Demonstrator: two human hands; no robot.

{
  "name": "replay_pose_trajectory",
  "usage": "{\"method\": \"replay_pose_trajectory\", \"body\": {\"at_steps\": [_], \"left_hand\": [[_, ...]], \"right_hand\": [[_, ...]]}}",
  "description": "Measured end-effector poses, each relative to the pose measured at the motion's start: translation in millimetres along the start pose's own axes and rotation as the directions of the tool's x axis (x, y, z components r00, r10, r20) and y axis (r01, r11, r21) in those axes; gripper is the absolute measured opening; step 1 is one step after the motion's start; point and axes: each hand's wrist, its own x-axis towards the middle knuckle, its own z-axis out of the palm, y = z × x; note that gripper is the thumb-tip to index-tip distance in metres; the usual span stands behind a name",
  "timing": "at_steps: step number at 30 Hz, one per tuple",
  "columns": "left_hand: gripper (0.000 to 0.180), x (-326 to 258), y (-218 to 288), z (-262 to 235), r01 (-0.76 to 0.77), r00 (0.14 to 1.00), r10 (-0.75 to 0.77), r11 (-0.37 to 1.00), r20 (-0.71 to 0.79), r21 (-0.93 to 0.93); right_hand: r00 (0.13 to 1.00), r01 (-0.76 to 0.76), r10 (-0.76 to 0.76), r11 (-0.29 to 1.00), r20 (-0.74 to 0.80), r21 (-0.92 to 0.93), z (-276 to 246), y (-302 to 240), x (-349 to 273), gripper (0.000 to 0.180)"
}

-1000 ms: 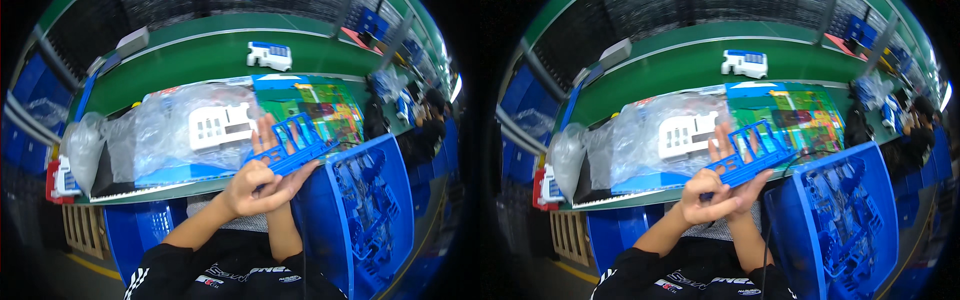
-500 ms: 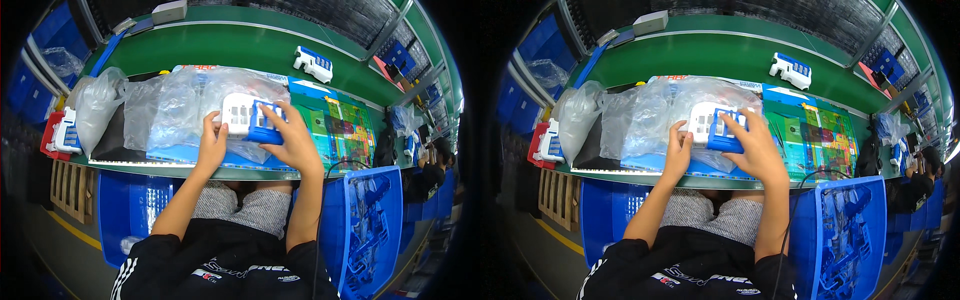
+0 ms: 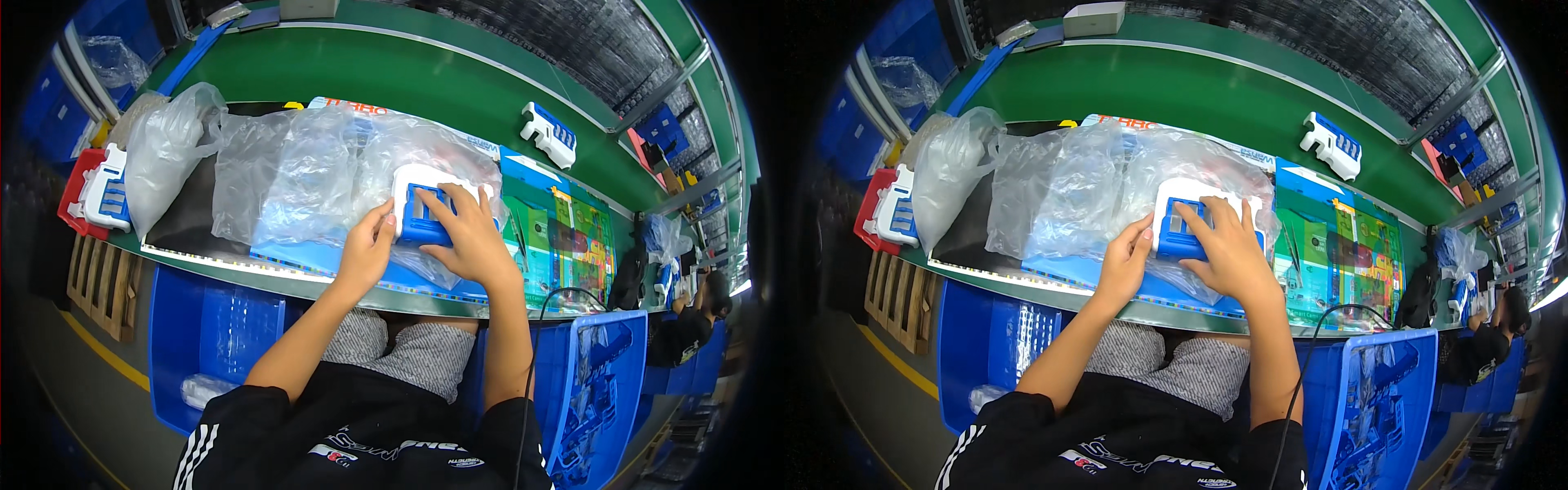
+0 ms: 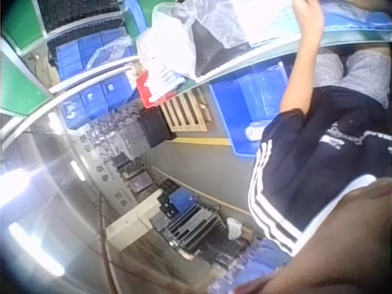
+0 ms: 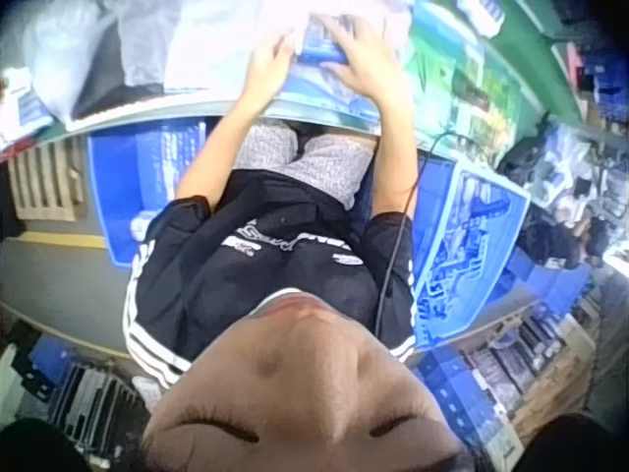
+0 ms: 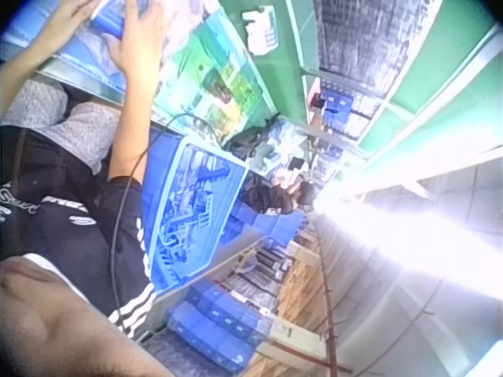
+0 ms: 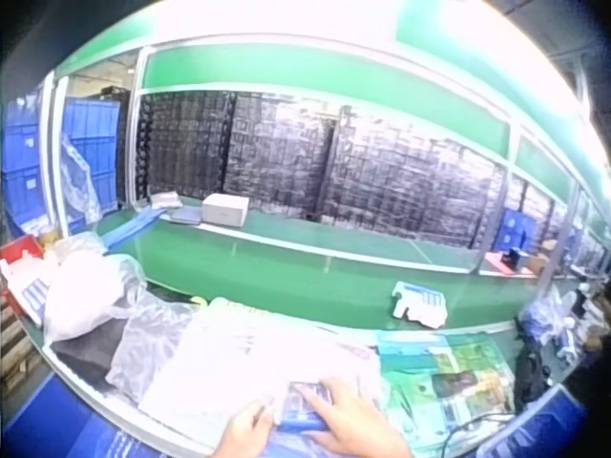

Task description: Assembling white and blue plastic housing components using a manual screwdriver on a factory workbench.

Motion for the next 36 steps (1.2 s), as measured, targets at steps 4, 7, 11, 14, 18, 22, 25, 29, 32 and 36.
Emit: {"method": "replay_pose_trajectory", "body": {"at_steps": [4,7,11,14,18,22,25,29,32,36], "left_hand": [[0.054,0,4,-1,0.041,0.998,-0.039,0.999,0.057,-0.027],[0.062,-2,12,2,-0.004,0.998,0.004,1.0,0.057,-0.009],[0.064,5,12,0,-0.032,0.996,0.029,0.999,0.086,0.026],[0.065,3,6,-3,-0.017,0.993,0.018,1.0,0.119,-0.014],[0.065,6,2,-5,0.005,0.997,-0.006,1.0,0.08,0.014],[0.058,7,10,3,0.027,0.998,-0.029,0.999,0.048,0.036],[0.051,3,7,5,-0.021,1.0,0.021,0.998,0.007,0.054],[0.044,2,-1,0,-0.071,0.996,0.081,0.98,-0.041,0.186],[0.043,6,-3,1,-0.106,0.993,0.116,0.969,-0.034,0.223],[0.042,4,5,1,-0.075,0.996,0.081,0.98,-0.026,0.182]], "right_hand": [[1.0,-0.03,0.03,0.999,0.001,-0.031,12,3,-2,0.094],[0.997,-0.081,0.081,0.993,-0.002,-0.082,18,-3,-5,0.098],[0.991,-0.135,0.13,0.976,-0.04,-0.17,21,-8,-7,0.1],[0.987,-0.147,0.134,0.975,-0.091,-0.164,24,-13,-12,0.101],[0.895,-0.368,0.324,0.925,-0.306,-0.096,32,7,-39,0.103],[0.772,-0.32,0.62,0.573,-0.144,0.755,38,38,-75,0.094],[0.821,-0.189,0.524,0.623,-0.226,0.759,53,49,-91,0.084],[0.832,-0.148,0.527,0.508,-0.171,0.849,52,52,-95,0.077],[0.811,-0.149,0.547,0.539,-0.21,0.829,58,51,-96,0.074],[0.815,-0.118,0.532,0.541,-0.23,0.833,62,56,-96,0.073]]}}
